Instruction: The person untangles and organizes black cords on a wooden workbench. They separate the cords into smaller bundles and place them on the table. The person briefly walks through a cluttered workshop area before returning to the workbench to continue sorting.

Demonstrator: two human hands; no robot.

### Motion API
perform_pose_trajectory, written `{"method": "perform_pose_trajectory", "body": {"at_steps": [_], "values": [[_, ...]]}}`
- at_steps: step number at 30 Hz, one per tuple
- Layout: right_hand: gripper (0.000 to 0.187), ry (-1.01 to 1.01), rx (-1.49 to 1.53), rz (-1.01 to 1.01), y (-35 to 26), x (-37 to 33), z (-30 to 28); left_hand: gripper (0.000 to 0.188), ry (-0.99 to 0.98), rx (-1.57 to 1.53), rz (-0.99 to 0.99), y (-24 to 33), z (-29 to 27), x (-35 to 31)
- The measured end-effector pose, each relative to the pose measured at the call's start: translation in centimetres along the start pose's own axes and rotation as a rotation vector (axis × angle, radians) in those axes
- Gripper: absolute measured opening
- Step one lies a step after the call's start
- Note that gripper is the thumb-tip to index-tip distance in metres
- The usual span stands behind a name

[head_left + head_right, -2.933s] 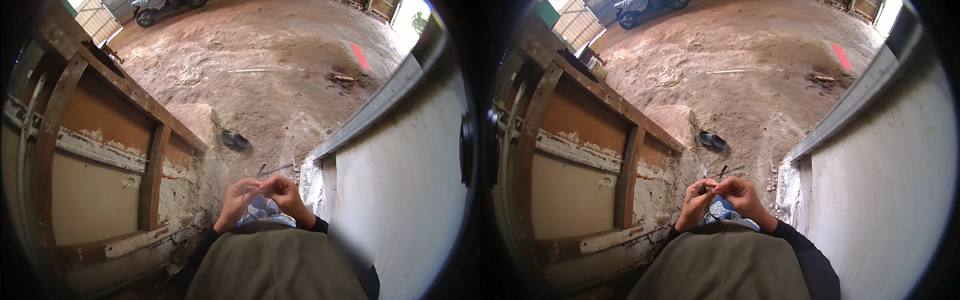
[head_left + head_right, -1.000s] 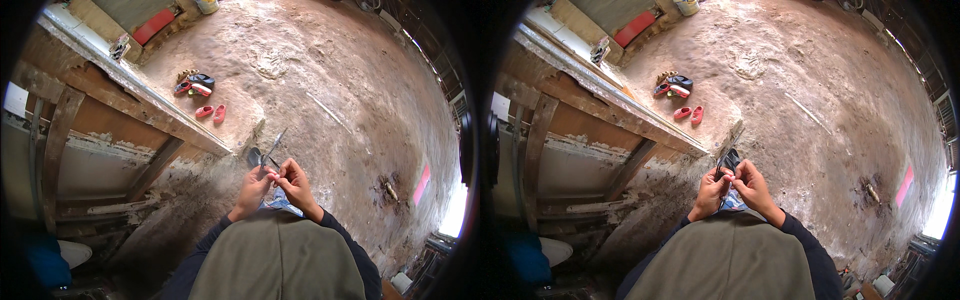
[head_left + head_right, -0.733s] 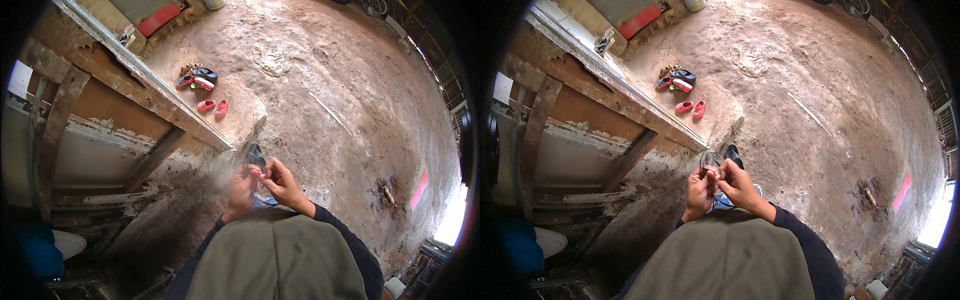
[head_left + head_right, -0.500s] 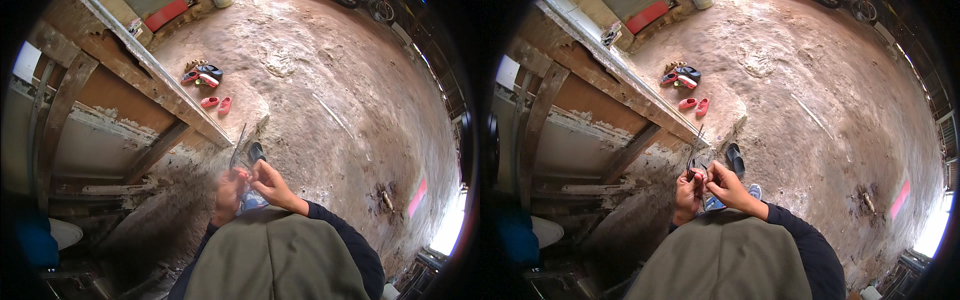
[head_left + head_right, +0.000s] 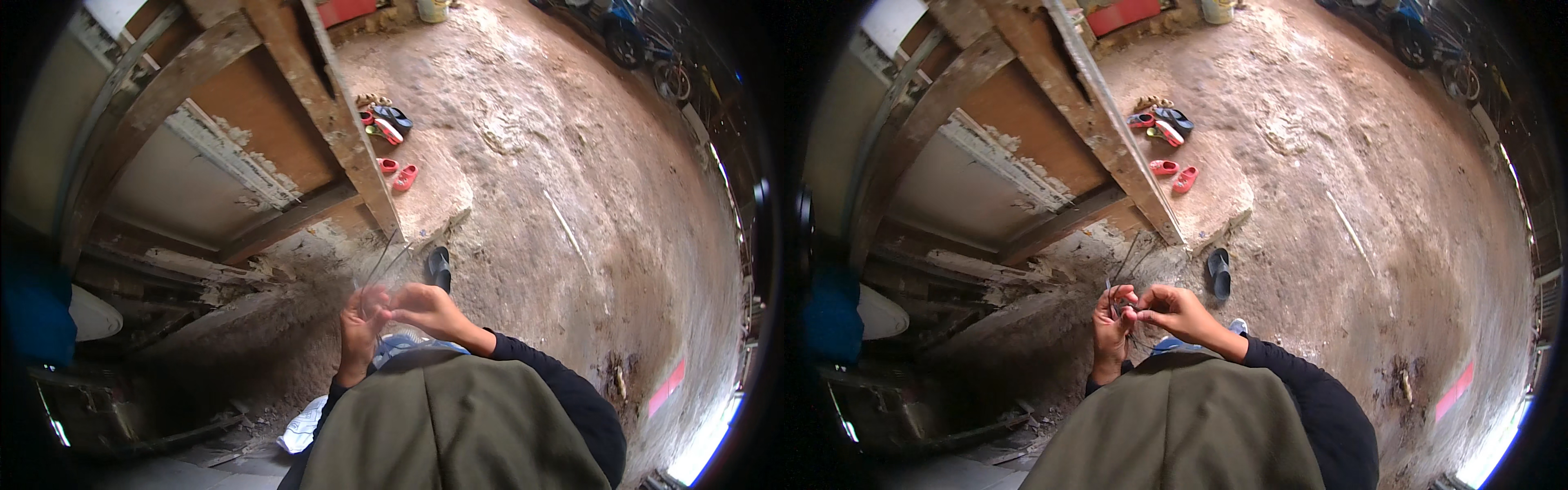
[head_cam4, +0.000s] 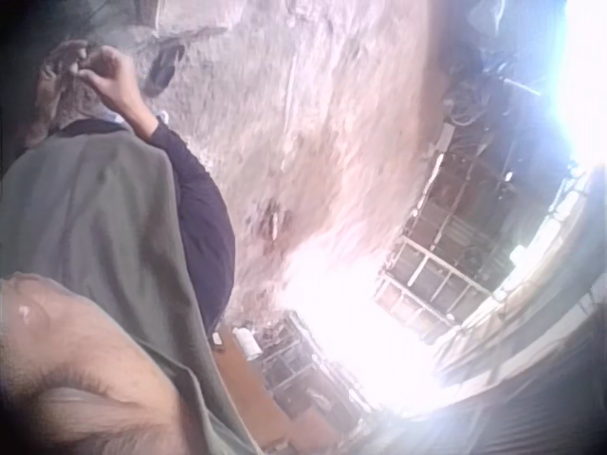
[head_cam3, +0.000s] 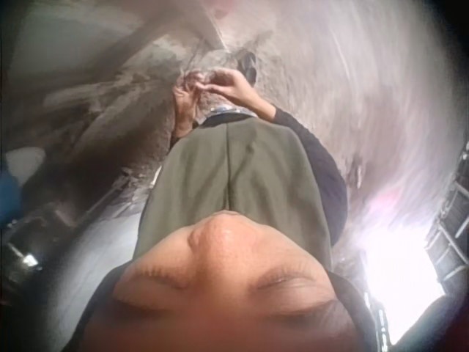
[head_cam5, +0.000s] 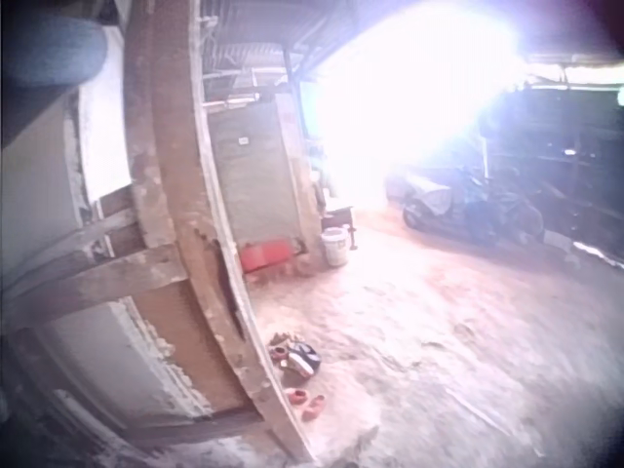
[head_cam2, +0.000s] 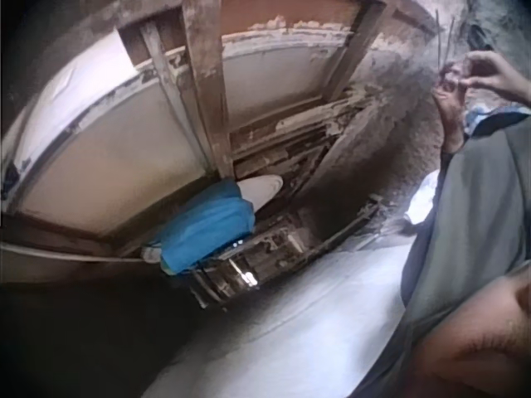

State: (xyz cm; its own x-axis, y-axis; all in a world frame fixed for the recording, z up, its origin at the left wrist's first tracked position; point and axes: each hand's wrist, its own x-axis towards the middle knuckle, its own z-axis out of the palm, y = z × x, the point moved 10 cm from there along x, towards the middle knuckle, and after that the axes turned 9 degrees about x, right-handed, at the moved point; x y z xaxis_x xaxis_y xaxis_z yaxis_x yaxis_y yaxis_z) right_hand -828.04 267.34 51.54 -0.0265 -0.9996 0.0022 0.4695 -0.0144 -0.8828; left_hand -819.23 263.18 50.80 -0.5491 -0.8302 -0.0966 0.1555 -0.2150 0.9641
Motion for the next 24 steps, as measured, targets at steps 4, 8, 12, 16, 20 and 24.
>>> {"method": "perform_pose_trajectory", "body": {"at_steps": [4, 8, 12, 16, 20, 24], "values": [[0.010, -0.071, 0.182, 0.036, 1.9, 4.1, 4.7, 0.043, 0.028, 0.070, 0.100, 2.9, -4.6, -0.8], [0.010, -0.144, 0.165, 0.004, 5.3, 8.7, 11.2, 0.036, 0.190, 0.294, 0.126, 3.5, -12.8, -2.6], [0.011, -0.267, 0.226, 0.155, 10.3, 12.2, 18.8, 0.030, 0.374, 0.254, 0.169, 4.5, -21.3, -6.4], [0.014, -0.381, 0.247, 0.316, 16.0, 13.7, 28.1, 0.039, 0.632, 0.548, 0.307, 6.6, -29.2, -12.8], [0.012, -0.568, 0.208, 0.487, 23.2, 14.1, 35.7, 0.042, 1.009, 0.191, 0.137, 2.6, -36.8, -21.8], [0.012, -0.738, 0.220, 0.578, 26.7, 14.0, 44.1, 0.034, 1.426, -0.392, 0.301, -0.1, -41.8, -30.6]]}}
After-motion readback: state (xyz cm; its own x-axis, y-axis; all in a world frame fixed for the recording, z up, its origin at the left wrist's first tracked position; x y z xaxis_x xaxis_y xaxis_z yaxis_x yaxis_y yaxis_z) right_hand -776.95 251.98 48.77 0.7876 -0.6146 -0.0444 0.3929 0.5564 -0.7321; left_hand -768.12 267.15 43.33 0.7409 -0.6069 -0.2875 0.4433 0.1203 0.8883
